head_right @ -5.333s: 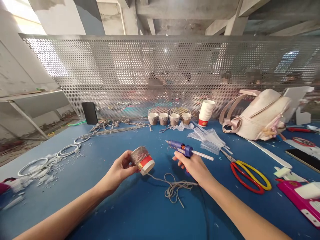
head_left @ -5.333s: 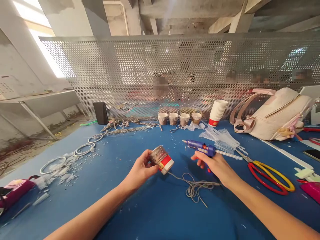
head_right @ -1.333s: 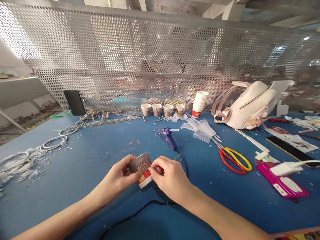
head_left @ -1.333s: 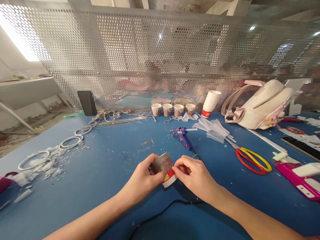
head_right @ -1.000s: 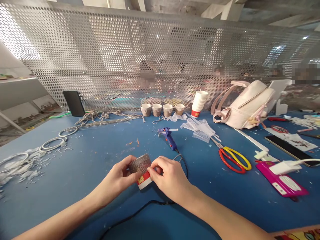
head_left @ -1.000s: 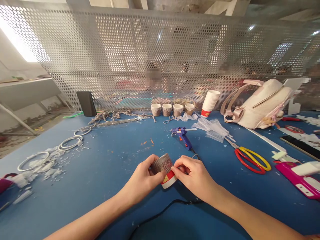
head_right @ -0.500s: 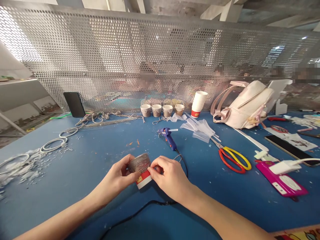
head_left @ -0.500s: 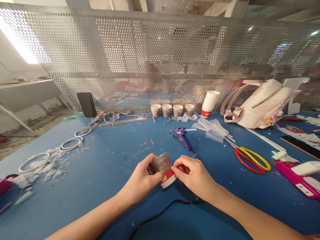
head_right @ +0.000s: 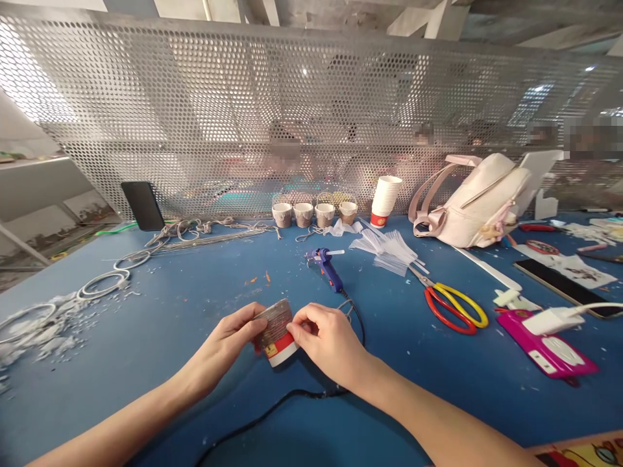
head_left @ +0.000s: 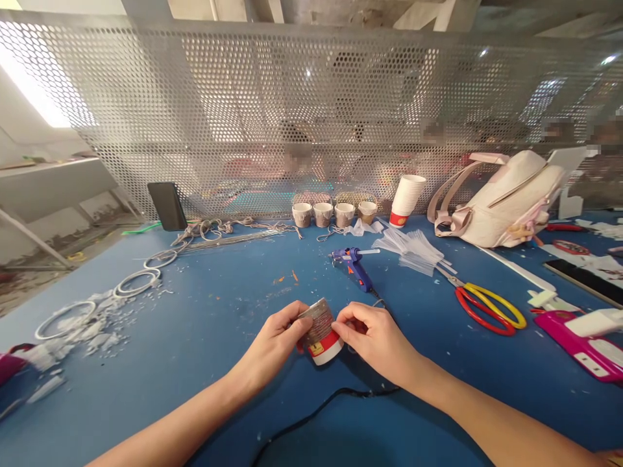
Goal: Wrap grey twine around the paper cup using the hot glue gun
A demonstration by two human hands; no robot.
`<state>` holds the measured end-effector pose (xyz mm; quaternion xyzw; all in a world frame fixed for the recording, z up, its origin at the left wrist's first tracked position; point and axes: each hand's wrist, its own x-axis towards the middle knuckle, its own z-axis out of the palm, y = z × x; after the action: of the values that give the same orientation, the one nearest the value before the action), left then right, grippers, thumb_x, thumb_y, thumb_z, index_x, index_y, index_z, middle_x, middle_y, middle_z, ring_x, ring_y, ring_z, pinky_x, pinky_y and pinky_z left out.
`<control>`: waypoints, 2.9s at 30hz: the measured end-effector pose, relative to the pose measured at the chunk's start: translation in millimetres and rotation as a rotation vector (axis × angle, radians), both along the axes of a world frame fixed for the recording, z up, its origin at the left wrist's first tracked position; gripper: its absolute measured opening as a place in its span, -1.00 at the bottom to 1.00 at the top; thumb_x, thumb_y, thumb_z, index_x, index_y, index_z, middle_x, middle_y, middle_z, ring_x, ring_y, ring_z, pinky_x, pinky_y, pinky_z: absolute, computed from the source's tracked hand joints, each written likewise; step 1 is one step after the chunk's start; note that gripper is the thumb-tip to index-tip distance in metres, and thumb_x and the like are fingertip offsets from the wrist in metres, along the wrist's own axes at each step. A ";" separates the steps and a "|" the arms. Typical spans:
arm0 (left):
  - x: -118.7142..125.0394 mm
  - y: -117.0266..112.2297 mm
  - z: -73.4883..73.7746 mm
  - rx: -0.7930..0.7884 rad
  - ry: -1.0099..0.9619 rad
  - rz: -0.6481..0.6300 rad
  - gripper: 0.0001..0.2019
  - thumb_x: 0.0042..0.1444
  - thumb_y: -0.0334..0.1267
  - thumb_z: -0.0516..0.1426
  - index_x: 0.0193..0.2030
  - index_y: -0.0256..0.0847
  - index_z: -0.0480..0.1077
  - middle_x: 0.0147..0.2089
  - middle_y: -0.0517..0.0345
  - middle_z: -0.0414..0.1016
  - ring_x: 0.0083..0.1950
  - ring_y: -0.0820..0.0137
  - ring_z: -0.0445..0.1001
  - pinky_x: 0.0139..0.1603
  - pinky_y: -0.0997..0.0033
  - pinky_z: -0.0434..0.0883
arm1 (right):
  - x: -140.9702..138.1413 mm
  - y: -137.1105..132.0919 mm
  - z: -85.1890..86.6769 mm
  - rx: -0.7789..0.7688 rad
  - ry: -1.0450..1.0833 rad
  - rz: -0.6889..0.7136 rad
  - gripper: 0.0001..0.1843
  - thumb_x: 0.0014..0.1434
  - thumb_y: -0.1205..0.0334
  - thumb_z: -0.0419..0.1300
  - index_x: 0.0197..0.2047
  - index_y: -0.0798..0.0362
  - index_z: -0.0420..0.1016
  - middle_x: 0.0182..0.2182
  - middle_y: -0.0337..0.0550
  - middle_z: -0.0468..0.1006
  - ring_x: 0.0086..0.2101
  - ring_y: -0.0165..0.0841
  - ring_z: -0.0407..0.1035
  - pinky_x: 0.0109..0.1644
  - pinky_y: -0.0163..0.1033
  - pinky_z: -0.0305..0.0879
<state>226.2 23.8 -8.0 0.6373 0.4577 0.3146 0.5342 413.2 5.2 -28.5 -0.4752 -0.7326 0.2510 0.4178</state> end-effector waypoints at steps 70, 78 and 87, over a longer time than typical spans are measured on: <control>10.7 -10.5 -1.1 -0.114 0.046 0.024 -0.85 -0.12 -0.26 0.19 -0.39 -0.27 0.37 -0.51 0.28 0.37 -0.45 0.44 0.33 -0.37 0.44 0.31 | 11.2 6.5 10.4 0.169 -0.137 0.059 -0.88 0.07 0.39 0.30 -0.47 0.03 0.50 -0.51 -0.33 0.44 -0.42 -0.43 0.33 -0.15 -0.23 0.16; 10.0 -8.9 -3.0 -0.066 0.096 0.026 -0.89 -0.09 -0.28 0.14 -0.40 -0.26 0.35 -0.52 0.30 0.32 -0.46 0.45 0.30 -0.41 0.47 0.25 | 10.8 4.1 7.5 0.371 -0.268 0.081 -0.85 0.18 0.38 0.17 -0.43 0.04 0.45 -0.50 -0.27 0.44 -0.44 -0.42 0.28 -0.24 -0.24 0.11; 11.7 -12.9 -3.8 -0.064 0.066 0.039 -0.87 -0.14 -0.27 0.19 -0.42 -0.24 0.36 -0.54 0.35 0.24 -0.51 0.52 0.17 -0.50 0.53 0.17 | 6.9 5.1 1.1 0.337 -0.247 0.015 -0.84 0.16 0.39 0.19 -0.45 0.03 0.45 -0.52 -0.28 0.42 -0.45 -0.41 0.29 -0.24 -0.24 0.14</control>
<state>237.9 10.9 -11.7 0.6208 0.4973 0.2889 0.5328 420.2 10.3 -27.5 -0.4202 -0.8133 0.0678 0.3967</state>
